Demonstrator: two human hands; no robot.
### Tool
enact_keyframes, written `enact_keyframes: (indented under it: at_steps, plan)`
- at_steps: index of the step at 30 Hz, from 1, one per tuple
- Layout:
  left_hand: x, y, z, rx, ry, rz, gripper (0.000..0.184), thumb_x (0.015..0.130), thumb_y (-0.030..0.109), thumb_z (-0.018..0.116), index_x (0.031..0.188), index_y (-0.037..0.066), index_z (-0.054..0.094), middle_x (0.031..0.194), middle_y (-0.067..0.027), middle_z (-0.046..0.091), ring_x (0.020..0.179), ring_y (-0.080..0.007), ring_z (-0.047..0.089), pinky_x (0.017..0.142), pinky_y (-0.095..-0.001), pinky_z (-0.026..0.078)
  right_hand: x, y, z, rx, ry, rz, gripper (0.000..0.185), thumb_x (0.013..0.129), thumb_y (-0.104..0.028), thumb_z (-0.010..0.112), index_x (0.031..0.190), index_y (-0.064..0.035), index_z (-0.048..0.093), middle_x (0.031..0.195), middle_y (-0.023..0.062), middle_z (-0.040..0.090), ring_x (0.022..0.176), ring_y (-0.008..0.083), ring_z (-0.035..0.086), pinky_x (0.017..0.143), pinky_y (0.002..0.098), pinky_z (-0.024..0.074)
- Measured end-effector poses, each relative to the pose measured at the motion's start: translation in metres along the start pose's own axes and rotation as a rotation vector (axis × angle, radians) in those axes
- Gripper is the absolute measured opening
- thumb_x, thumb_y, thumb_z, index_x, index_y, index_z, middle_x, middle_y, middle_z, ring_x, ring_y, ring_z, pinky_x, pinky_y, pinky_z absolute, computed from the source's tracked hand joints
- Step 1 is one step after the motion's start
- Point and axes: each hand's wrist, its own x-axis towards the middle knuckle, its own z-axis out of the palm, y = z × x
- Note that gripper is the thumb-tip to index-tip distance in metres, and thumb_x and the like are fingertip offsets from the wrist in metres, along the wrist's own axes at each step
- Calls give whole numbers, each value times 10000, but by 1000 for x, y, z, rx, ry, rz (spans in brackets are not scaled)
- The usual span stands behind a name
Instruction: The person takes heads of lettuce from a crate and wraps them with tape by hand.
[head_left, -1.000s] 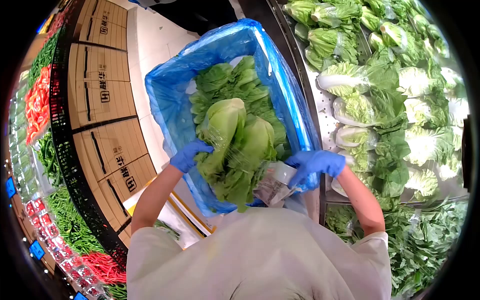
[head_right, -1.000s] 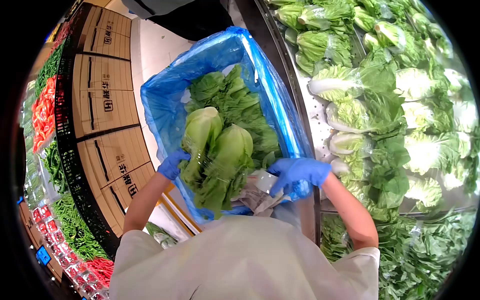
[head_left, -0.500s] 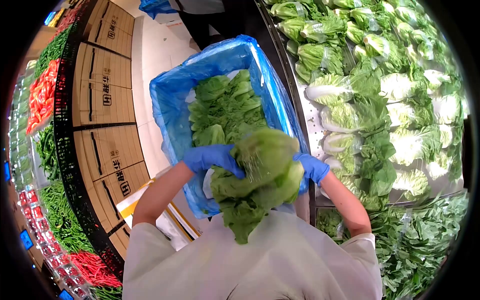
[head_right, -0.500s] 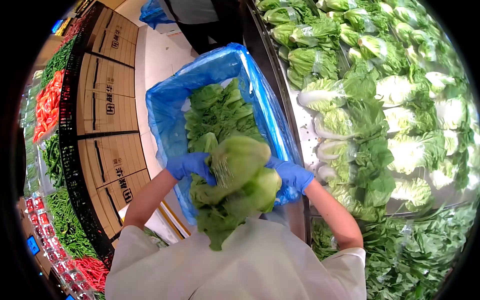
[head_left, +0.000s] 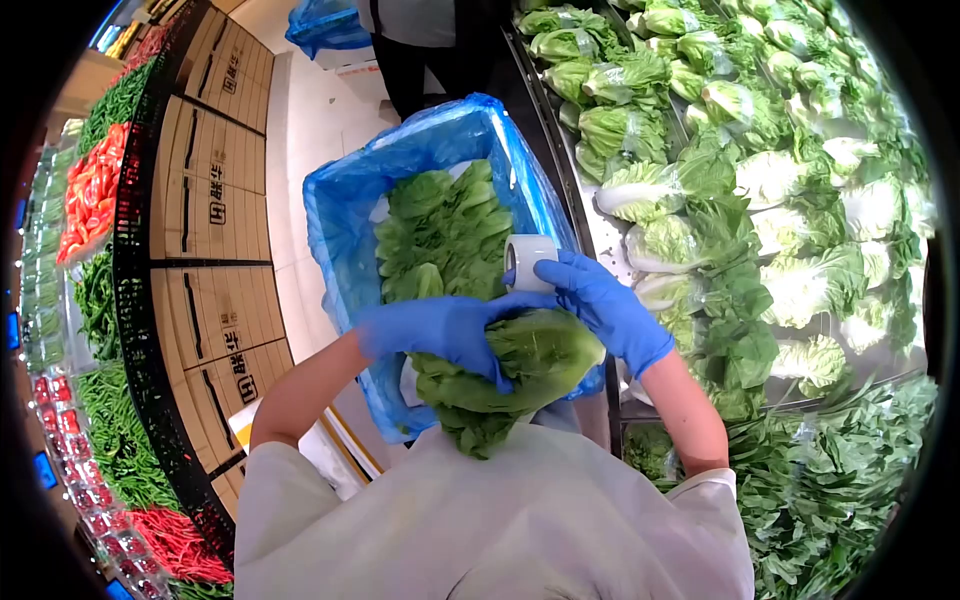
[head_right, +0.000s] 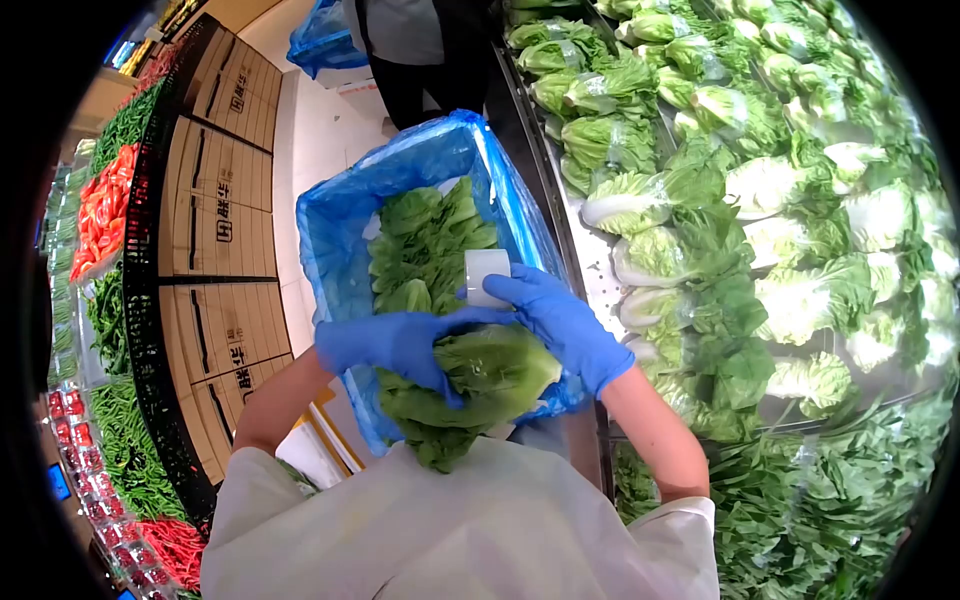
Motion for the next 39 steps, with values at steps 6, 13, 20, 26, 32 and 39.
enact_keyframes:
  at_steps: [6,13,20,26,32,39]
  plan:
    - [-35,7,14,88,302,2,919,592,226,810,1325,124,266,1179,-99,511,1065,-193,507,899,-312,409,-13,-1,29,-1,-32,-179,342,861,-98,521,1172,27,453,1080,125,564,920,178,591,819,284,493]
    - [-30,3,13,-19,179,-98,708,656,261,766,1238,56,418,1069,-77,563,1010,-159,526,854,-281,422,-12,0,38,-226,-141,-60,338,823,-116,582,1117,34,507,1000,94,603,903,148,590,812,267,472]
    - [-27,-37,1,-740,340,-31,561,728,92,669,1239,56,440,1117,-42,553,1002,-114,534,866,-264,436,-29,9,41,-474,-21,-110,295,754,-72,638,1019,43,580,921,80,628,831,127,597,786,237,455]
    - [-42,-61,26,-982,551,73,549,746,81,621,1253,38,415,1119,-78,555,985,-159,563,869,-287,455,-60,21,34,-662,57,35,392,718,-147,724,1050,6,584,892,46,628,778,82,571,711,233,462]
    - [-55,-113,57,-1280,578,231,605,752,113,568,1312,68,344,1186,-87,510,1055,-209,531,908,-350,445,-71,29,32,-1034,8,113,536,658,-352,768,1022,2,595,813,44,624,684,94,572,652,236,472]
    - [-43,-155,74,-1463,559,371,627,750,148,587,1323,92,338,1218,-85,487,1074,-217,518,948,-357,412,-71,40,8,-1160,-101,72,544,687,-414,711,1028,-8,592,785,115,617,694,225,601,680,319,474]
